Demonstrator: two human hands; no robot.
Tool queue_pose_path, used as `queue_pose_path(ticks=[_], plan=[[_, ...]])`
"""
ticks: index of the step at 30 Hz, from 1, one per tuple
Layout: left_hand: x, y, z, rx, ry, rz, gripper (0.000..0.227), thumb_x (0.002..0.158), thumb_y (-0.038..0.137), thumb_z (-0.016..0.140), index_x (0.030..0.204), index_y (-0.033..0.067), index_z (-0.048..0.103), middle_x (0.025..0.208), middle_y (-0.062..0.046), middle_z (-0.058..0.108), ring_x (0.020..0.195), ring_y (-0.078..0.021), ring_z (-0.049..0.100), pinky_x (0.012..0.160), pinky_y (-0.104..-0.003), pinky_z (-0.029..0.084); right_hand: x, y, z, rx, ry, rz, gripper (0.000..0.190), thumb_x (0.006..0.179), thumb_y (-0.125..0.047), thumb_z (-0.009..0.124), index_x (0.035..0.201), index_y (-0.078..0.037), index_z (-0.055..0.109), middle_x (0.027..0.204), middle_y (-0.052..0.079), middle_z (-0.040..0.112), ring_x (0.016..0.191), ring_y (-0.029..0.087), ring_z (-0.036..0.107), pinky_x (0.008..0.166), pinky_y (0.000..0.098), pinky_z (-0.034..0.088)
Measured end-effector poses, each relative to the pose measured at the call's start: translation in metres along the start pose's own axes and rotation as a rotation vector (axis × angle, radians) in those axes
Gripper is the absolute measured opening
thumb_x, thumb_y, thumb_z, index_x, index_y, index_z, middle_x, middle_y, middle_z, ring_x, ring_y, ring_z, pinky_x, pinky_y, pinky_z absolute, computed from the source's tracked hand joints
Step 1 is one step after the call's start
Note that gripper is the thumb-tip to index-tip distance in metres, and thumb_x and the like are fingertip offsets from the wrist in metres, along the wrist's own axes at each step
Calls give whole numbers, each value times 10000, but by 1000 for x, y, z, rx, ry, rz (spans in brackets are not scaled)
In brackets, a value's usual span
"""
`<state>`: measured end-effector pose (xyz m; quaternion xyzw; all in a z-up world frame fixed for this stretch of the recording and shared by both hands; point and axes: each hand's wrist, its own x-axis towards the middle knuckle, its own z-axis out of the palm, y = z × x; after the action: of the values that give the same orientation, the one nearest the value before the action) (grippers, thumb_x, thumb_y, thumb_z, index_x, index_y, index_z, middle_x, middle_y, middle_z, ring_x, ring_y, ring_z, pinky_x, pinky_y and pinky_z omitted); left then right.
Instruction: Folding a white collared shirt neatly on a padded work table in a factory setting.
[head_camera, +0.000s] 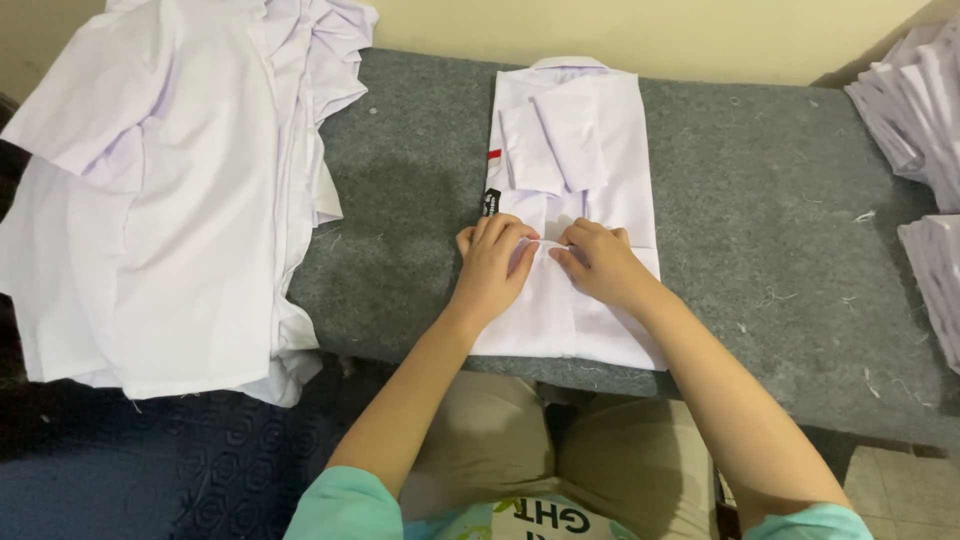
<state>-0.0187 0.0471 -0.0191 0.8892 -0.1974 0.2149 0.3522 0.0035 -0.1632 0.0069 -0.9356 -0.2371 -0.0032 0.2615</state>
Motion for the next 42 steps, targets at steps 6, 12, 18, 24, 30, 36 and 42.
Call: queue_pose_path(ticks=[6,12,18,24,30,36,42], plan=[[-9,44,-37,-52,-43,186,157,998,242,633,1155,237,623,1182,48,595,1253,-164,503,1084,-521,218,-4,18,30,-206,147,-85,198,993,-326,655,1046,-135,649,930,2,620,959,208,645,904,383,381],[-79,69,-27,-12,-474,436,564,1069,402,504,1515,63,448,1593,-166,431,1530,-324,322,1199,-571,240,-6,5,20,-82,171,-94,198,1003,-305,653,1088,-126,646,962,29,616,967,237,640,897,380,392],[-91,52,-18,159,-397,561,616,1071,423,489,1599,133,361,1685,-86,341,1571,-240,267,1244,-484,188,-7,-5,17,-119,191,-98,182,1009,-285,663,1068,-113,670,932,40,633,949,235,649,877,372,420],[-93,57,-18,133,-419,489,692,1026,550,492,1601,188,362,1680,-53,347,1557,-229,300,1228,-542,183,-13,-9,7,-187,265,-95,316,974,-352,699,1192,-132,637,1220,55,572,1158,265,580,1032,510,347],[-77,40,-40,55,-240,173,627,1011,499,570,1515,144,463,1579,-127,448,1498,-335,378,1139,-607,268,-74,-52,-45,-228,282,-86,289,1024,-262,626,1269,-111,624,1364,103,573,1276,298,566,1061,547,310],[-54,5,-65,37,-54,-157,410,962,263,697,1257,12,565,984,-120,548,902,-338,669,753,-384,544,-131,3,-56,-400,241,217,110,978,-271,718,1047,-195,755,923,-53,730,954,164,736,874,356,499],[-43,-22,-41,95,-37,-210,297,955,348,724,1110,104,654,870,-24,622,802,-225,701,689,-321,557,-126,12,-57,41,263,433,172,1003,-202,722,1017,-42,786,869,157,771,855,326,760,677,399,575]])
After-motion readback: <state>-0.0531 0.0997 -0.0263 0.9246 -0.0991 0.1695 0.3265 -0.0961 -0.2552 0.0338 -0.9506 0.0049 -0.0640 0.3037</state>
